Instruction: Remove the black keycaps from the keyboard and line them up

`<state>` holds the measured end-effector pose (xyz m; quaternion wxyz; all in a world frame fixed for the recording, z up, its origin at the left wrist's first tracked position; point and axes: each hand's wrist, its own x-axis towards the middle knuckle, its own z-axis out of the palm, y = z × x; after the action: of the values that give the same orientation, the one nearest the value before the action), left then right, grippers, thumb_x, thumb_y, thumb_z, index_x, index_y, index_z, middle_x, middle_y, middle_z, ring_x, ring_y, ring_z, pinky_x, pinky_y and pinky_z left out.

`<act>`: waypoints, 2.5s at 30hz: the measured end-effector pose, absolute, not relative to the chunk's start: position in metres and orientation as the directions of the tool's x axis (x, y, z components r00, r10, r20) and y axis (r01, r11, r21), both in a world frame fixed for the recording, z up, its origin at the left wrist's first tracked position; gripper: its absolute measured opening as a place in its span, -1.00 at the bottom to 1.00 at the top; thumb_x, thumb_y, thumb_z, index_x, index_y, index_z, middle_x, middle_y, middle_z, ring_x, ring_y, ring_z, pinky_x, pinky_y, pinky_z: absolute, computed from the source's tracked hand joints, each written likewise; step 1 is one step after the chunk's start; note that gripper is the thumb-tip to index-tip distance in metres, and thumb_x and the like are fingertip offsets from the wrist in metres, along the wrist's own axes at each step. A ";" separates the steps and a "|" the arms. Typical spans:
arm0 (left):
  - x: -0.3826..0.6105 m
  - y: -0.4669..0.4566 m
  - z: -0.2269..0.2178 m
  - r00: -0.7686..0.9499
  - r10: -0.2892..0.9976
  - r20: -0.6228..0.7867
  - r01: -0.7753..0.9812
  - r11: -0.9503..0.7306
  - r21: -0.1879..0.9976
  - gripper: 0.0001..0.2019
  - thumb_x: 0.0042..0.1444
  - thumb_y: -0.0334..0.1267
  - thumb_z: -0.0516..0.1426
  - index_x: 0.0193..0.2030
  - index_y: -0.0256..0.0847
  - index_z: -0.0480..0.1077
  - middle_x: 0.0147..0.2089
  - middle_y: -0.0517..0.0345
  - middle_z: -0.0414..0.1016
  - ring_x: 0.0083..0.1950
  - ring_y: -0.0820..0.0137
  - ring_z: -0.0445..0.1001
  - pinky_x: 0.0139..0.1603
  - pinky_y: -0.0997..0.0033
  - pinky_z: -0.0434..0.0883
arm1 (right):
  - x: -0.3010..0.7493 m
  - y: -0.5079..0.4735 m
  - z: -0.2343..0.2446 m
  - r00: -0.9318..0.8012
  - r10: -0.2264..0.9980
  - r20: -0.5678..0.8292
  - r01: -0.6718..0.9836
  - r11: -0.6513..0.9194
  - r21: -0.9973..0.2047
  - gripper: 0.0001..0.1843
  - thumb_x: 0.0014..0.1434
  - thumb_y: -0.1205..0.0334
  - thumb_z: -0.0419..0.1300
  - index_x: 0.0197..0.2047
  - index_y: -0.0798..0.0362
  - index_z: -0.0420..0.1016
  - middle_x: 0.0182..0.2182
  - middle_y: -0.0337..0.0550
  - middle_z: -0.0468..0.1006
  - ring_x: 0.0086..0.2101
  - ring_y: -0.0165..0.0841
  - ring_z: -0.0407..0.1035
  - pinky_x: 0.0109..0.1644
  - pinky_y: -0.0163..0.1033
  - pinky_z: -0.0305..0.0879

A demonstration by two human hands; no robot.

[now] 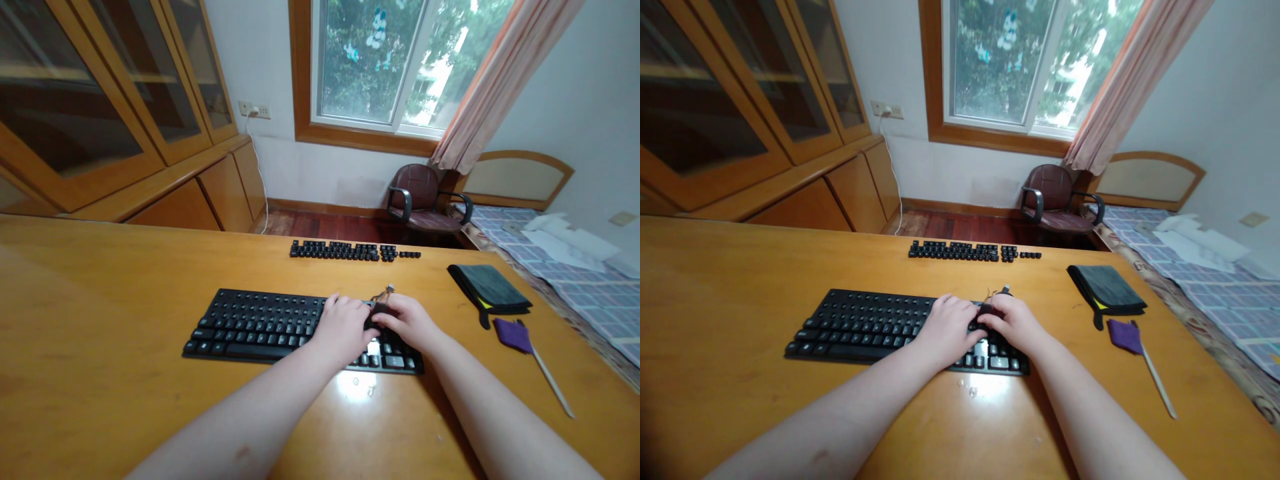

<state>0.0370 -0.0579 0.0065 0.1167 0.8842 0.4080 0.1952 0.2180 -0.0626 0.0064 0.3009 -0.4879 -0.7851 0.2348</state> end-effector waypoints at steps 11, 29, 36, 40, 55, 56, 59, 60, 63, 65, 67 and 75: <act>0.037 -0.049 0.000 0.648 0.734 0.202 0.589 -0.652 0.478 -0.84 -0.02 -0.17 0.21 -0.33 -0.19 0.43 -0.29 0.13 0.49 -0.20 0.28 0.40 -0.17 0.33 0.31 | 0.220 -0.072 -0.003 -0.445 0.795 0.413 0.727 0.590 -0.352 -0.71 0.24 0.17 -0.02 -0.38 0.06 0.45 -0.48 -0.13 0.53 -0.44 -0.36 0.40 -0.33 -0.29 0.28; 0.035 -0.053 0.005 0.645 0.734 0.211 0.590 -0.655 0.472 -0.89 0.02 -0.25 0.14 -0.31 -0.21 0.41 -0.29 0.09 0.47 -0.19 0.27 0.40 -0.15 0.31 0.32 | 0.216 -0.068 0.005 -0.545 0.721 0.428 0.497 0.689 -0.528 -0.88 0.16 0.26 0.10 -0.32 0.02 0.47 -0.44 -0.13 0.54 -0.38 -0.35 0.40 -0.24 -0.23 0.32; 0.035 -0.054 0.003 0.638 0.734 0.233 0.576 -0.656 0.488 -0.88 0.03 -0.23 0.14 -0.30 -0.21 0.41 -0.27 0.11 0.48 -0.17 0.30 0.39 -0.12 0.32 0.31 | 0.219 -0.069 0.004 -0.485 0.761 0.431 0.501 0.646 -0.577 -0.86 0.18 0.28 0.08 -0.31 0.03 0.47 -0.39 -0.14 0.56 -0.34 -0.36 0.43 -0.20 -0.25 0.33; 0.035 -0.054 0.005 0.643 0.727 0.241 0.570 -0.664 0.483 -0.88 0.04 -0.22 0.15 -0.30 -0.19 0.43 -0.28 0.12 0.49 -0.19 0.30 0.40 -0.14 0.32 0.31 | 0.220 -0.072 0.003 -0.407 0.824 0.394 0.622 0.566 -0.541 -0.81 0.19 0.20 0.07 -0.34 0.03 0.50 -0.42 -0.12 0.57 -0.38 -0.35 0.44 -0.26 -0.26 0.33; 0.034 -0.052 0.003 0.542 0.806 0.240 0.581 -0.565 0.585 -0.72 0.05 -0.16 0.17 -0.07 -0.09 0.39 -0.11 0.18 0.51 -0.10 0.32 0.43 -0.04 0.31 0.32 | 0.220 -0.067 -0.004 -0.006 0.958 0.288 0.363 0.270 -0.892 -0.76 0.13 0.08 0.13 -0.37 0.07 0.50 -0.41 -0.09 0.57 -0.37 -0.28 0.46 -0.22 -0.18 0.40; 0.034 -0.052 0.003 0.534 0.813 0.234 0.587 -0.555 0.589 -0.73 0.04 -0.16 0.17 -0.09 -0.10 0.40 -0.11 0.17 0.51 -0.09 0.32 0.43 -0.04 0.31 0.32 | 0.220 -0.067 -0.005 0.007 0.961 0.277 0.364 0.255 -0.896 -0.75 0.12 0.07 0.15 -0.38 0.08 0.49 -0.42 -0.09 0.57 -0.38 -0.28 0.46 -0.23 -0.18 0.40; 0.034 -0.052 0.003 0.527 0.817 0.234 0.579 -0.547 0.605 -0.76 0.05 -0.17 0.17 -0.12 -0.11 0.41 -0.12 0.17 0.52 -0.08 0.32 0.43 -0.05 0.33 0.32 | 0.219 -0.065 -0.004 0.029 0.981 0.194 0.305 0.176 -0.936 -0.72 0.11 0.03 0.15 -0.43 0.08 0.44 -0.52 -0.13 0.55 -0.48 -0.32 0.45 -0.34 -0.23 0.40; 0.034 -0.052 0.003 0.529 0.815 0.238 0.572 -0.549 0.609 -0.77 0.05 -0.18 0.17 -0.12 -0.11 0.42 -0.13 0.17 0.52 -0.08 0.32 0.43 -0.05 0.34 0.32 | 0.218 -0.064 -0.003 0.025 0.987 0.162 0.271 0.149 -0.951 -0.71 0.11 0.01 0.14 -0.44 0.08 0.42 -0.55 -0.15 0.54 -0.52 -0.34 0.44 -0.38 -0.24 0.39; 0.033 -0.052 0.005 0.535 0.809 0.243 0.554 -0.553 0.623 -0.79 0.04 -0.19 0.18 -0.16 -0.10 0.43 -0.15 0.19 0.52 -0.11 0.34 0.44 -0.07 0.36 0.32 | 0.217 -0.062 0.000 0.002 0.994 0.105 0.202 0.103 -0.974 -0.69 0.10 -0.02 0.14 -0.45 0.08 0.38 -0.57 -0.18 0.53 -0.56 -0.37 0.43 -0.44 -0.28 0.37; 0.033 -0.052 0.007 0.544 0.804 0.241 0.542 -0.556 0.630 -0.80 0.02 -0.18 0.19 -0.18 -0.10 0.44 -0.16 0.21 0.53 -0.13 0.35 0.45 -0.08 0.38 0.32 | 0.216 -0.061 0.001 -0.012 0.997 0.082 0.165 0.083 -0.983 -0.68 0.08 -0.03 0.16 -0.46 0.08 0.37 -0.58 -0.19 0.52 -0.58 -0.39 0.42 -0.46 -0.30 0.37; 0.032 -0.051 0.010 0.561 0.794 0.235 0.528 -0.562 0.637 -0.79 0.03 -0.15 0.18 -0.18 -0.09 0.45 -0.16 0.23 0.53 -0.13 0.36 0.45 -0.08 0.39 0.32 | 0.217 -0.059 0.002 -0.024 0.998 0.058 0.121 0.060 -0.991 -0.66 0.05 -0.04 0.18 -0.47 0.08 0.36 -0.58 -0.20 0.52 -0.60 -0.41 0.41 -0.48 -0.30 0.37; 0.029 -0.050 0.017 0.602 0.769 0.214 0.471 -0.558 0.683 -0.80 0.04 -0.15 0.17 -0.17 -0.05 0.48 -0.16 0.25 0.54 -0.13 0.39 0.45 -0.07 0.44 0.32 | 0.225 -0.057 -0.005 -0.087 0.994 0.068 0.048 0.073 -0.996 -0.65 0.05 -0.05 0.18 -0.47 0.10 0.37 -0.60 -0.19 0.51 -0.59 -0.41 0.41 -0.44 -0.28 0.38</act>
<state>0.0293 -0.0498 0.0167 0.2935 0.8455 0.3669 0.2537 0.2246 -0.0568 -0.0045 0.4825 -0.4729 -0.5509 0.4900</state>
